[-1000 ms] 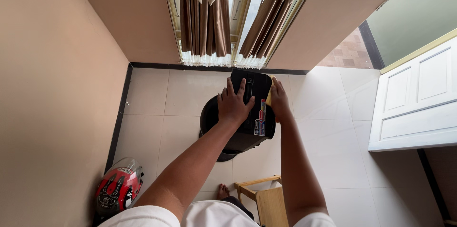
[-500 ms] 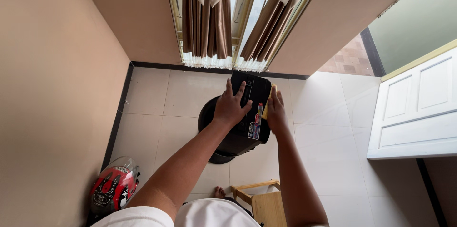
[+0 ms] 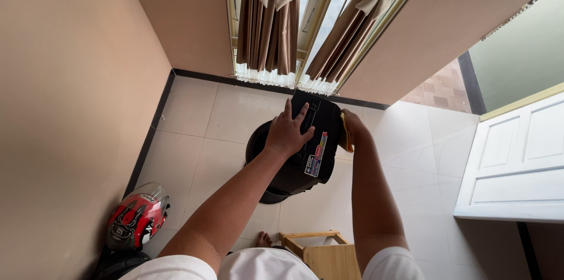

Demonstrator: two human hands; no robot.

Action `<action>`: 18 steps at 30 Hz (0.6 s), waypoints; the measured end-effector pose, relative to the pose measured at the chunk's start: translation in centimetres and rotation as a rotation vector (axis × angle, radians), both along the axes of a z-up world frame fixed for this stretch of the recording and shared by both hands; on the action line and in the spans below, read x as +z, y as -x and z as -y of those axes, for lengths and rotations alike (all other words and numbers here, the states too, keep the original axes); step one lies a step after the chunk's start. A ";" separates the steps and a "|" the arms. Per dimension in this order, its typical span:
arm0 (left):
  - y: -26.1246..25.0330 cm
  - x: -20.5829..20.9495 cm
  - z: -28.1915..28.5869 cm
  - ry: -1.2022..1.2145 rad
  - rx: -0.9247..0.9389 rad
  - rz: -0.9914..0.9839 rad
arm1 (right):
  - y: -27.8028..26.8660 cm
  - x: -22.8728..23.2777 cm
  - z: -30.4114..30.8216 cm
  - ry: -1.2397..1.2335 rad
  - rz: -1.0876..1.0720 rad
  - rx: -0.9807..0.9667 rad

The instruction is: The person wipes the exterior surfaces of a black portable speaker with a cloth, rotating the speaker to clean different sides.

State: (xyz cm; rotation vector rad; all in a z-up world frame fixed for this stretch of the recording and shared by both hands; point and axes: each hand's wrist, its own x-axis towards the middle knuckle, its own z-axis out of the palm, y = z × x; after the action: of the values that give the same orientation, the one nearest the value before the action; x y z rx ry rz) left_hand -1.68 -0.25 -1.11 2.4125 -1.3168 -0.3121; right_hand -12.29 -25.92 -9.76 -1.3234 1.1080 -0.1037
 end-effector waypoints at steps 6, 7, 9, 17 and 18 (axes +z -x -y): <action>-0.1 0.0 0.2 0.008 0.002 0.030 | 1.5 -0.9 -4.7 0.225 0.439 -0.112; 0.0 0.0 0.3 0.000 0.005 0.028 | 1.9 -0.6 -6.4 0.356 0.470 -0.082; 0.0 0.2 0.3 -0.012 0.017 0.029 | 2.5 1.0 -9.3 0.492 0.433 -0.050; -0.1 0.2 0.1 0.013 0.027 0.030 | 6.5 5.0 -18.1 0.696 0.177 0.089; 0.0 0.1 0.0 0.007 0.032 0.022 | 7.0 5.1 -19.0 0.647 0.204 0.064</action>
State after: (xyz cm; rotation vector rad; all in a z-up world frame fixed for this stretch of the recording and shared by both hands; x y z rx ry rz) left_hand -1.69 -0.29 -0.99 2.4353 -1.2857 -0.2726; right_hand -19.26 -6.94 -4.66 -1.8695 0.8838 -0.5760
